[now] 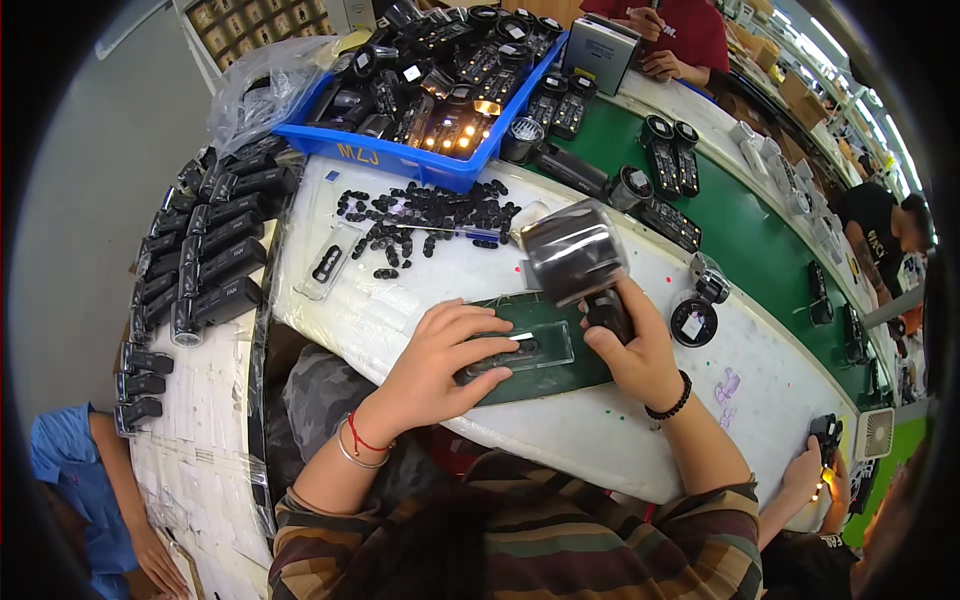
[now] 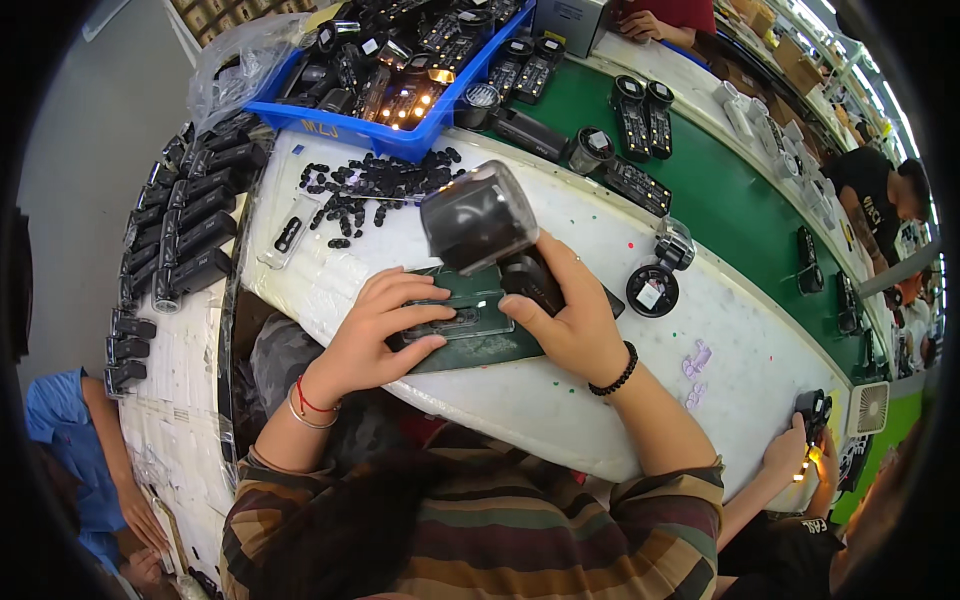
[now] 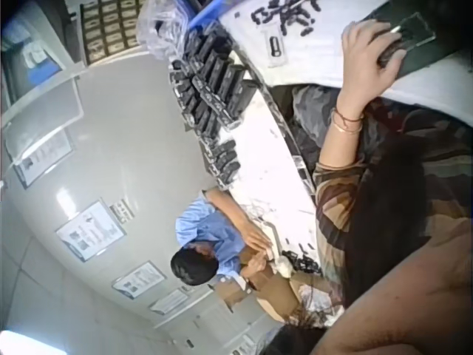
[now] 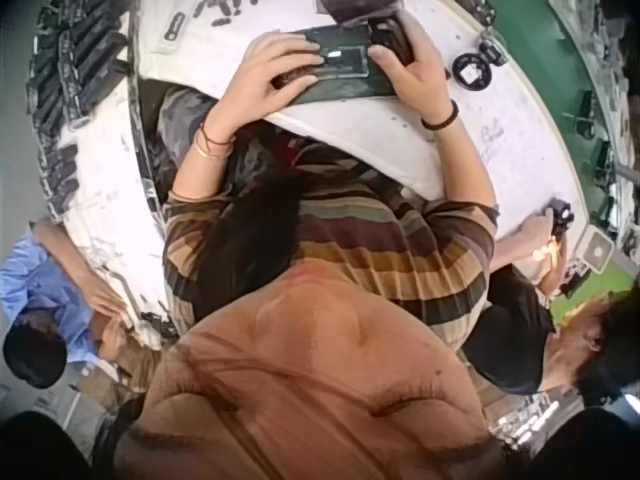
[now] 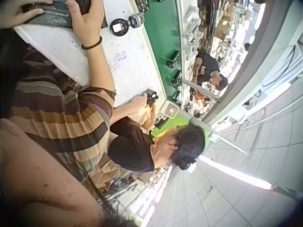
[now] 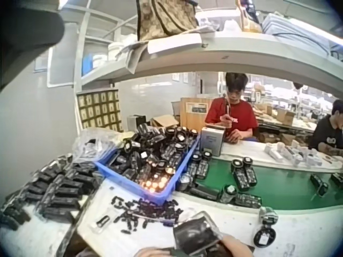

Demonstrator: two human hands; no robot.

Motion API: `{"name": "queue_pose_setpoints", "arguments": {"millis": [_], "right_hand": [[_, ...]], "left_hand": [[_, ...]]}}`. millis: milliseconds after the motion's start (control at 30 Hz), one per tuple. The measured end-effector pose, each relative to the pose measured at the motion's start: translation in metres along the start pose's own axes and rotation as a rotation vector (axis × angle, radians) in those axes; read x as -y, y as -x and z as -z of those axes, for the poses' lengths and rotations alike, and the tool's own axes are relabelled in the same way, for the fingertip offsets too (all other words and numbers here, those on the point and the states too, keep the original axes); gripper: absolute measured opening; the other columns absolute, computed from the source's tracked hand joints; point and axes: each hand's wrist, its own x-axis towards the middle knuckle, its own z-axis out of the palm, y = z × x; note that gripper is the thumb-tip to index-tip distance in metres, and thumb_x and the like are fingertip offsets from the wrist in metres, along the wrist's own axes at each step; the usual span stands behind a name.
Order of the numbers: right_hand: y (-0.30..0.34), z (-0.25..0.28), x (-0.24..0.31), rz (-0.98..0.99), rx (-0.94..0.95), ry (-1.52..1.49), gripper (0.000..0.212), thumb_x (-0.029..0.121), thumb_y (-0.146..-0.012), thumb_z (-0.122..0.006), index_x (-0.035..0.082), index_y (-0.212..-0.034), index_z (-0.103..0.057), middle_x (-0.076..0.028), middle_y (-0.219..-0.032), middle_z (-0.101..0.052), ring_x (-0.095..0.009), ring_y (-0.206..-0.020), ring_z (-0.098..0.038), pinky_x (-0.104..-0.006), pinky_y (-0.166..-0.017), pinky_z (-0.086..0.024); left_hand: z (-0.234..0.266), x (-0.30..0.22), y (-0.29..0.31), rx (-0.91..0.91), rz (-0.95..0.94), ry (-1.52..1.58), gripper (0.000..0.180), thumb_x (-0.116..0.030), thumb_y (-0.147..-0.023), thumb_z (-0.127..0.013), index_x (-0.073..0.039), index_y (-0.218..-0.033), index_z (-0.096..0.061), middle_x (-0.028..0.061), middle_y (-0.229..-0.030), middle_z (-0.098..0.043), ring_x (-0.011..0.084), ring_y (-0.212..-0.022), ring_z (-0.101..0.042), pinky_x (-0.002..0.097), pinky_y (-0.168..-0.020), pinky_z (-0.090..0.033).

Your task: Assembling and cleaning electronic components at a production line workstation.

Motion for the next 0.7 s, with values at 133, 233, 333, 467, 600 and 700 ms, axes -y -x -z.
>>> {"name": "queue_pose_setpoints", "arguments": {"millis": [133,233,333,467,600,700], "right_hand": [[-0.015,-0.004,0.018,0.351,0.008,0.516,0.070,0.036,-0.072,-0.079,0.007,-0.131,-0.053,-0.012,-0.090,-0.059,-0.031,-0.078,-0.058,-0.0363,-0.068,-0.048],[-0.022,-0.022,0.028,0.545,0.079,0.646,0.064,0.042,-0.072,-0.075,0.009,-0.125,-0.060,-0.008,-0.088,-0.060,-0.026,-0.078,-0.059,-0.0355,-0.066,-0.049],[-0.022,-0.033,0.034,0.598,0.175,0.773,0.065,0.045,-0.074,-0.072,0.012,-0.128,-0.056,-0.005,-0.090,-0.057,-0.022,-0.080,-0.057,-0.0334,-0.067,-0.048],[-0.025,-0.039,0.035,0.621,0.296,0.940,0.068,0.043,-0.072,-0.072,0.014,-0.130,-0.052,-0.003,-0.095,-0.053,-0.019,-0.085,-0.054,-0.0304,-0.070,-0.048],[-0.026,-0.042,0.026,0.620,0.323,0.937,0.067,0.041,-0.071,-0.073,0.013,-0.129,-0.053,-0.003,-0.095,-0.053,-0.019,-0.087,-0.054,-0.0303,-0.070,-0.047],[-0.027,-0.046,0.023,0.650,0.250,0.895,0.064,0.044,-0.072,-0.072,0.014,-0.126,-0.058,-0.002,-0.090,-0.052,-0.019,-0.081,-0.055,-0.0304,-0.065,-0.047]], "left_hand": [[0.024,0.011,0.006,-0.379,0.055,0.211,0.036,-0.026,-0.092,-0.053,0.000,-0.115,-0.061,0.0195,-0.124,-0.056,0.0290,-0.117,-0.052,0.0391,-0.103,-0.036],[0.021,0.002,0.001,-0.428,0.100,0.484,0.051,-0.035,-0.101,-0.033,0.007,-0.121,-0.054,0.0186,-0.122,-0.056,0.0262,-0.117,-0.052,0.0352,-0.102,-0.038],[0.014,-0.010,0.002,-0.411,0.214,0.593,0.042,-0.024,-0.100,-0.034,0.006,-0.105,-0.062,0.0168,-0.096,-0.066,0.0248,-0.085,-0.063,0.0318,-0.082,-0.047],[0.027,-0.019,-0.006,-0.385,0.044,0.101,0.023,-0.011,-0.092,-0.047,0.004,-0.090,-0.065,0.0155,-0.078,-0.066,0.0295,-0.065,-0.059,0.0361,-0.065,-0.048],[0.022,-0.017,-0.005,-0.379,0.073,0.050,0.017,-0.008,-0.090,-0.052,0.002,-0.090,-0.066,0.0137,-0.078,-0.067,0.0275,-0.064,-0.058,0.0352,-0.062,-0.047],[0.020,-0.012,-0.003,-0.393,0.135,0.086,0.019,-0.010,-0.090,-0.052,0.002,-0.089,-0.066,0.0131,-0.076,-0.066,0.0262,-0.062,-0.056,0.0336,-0.061,-0.046]]}}
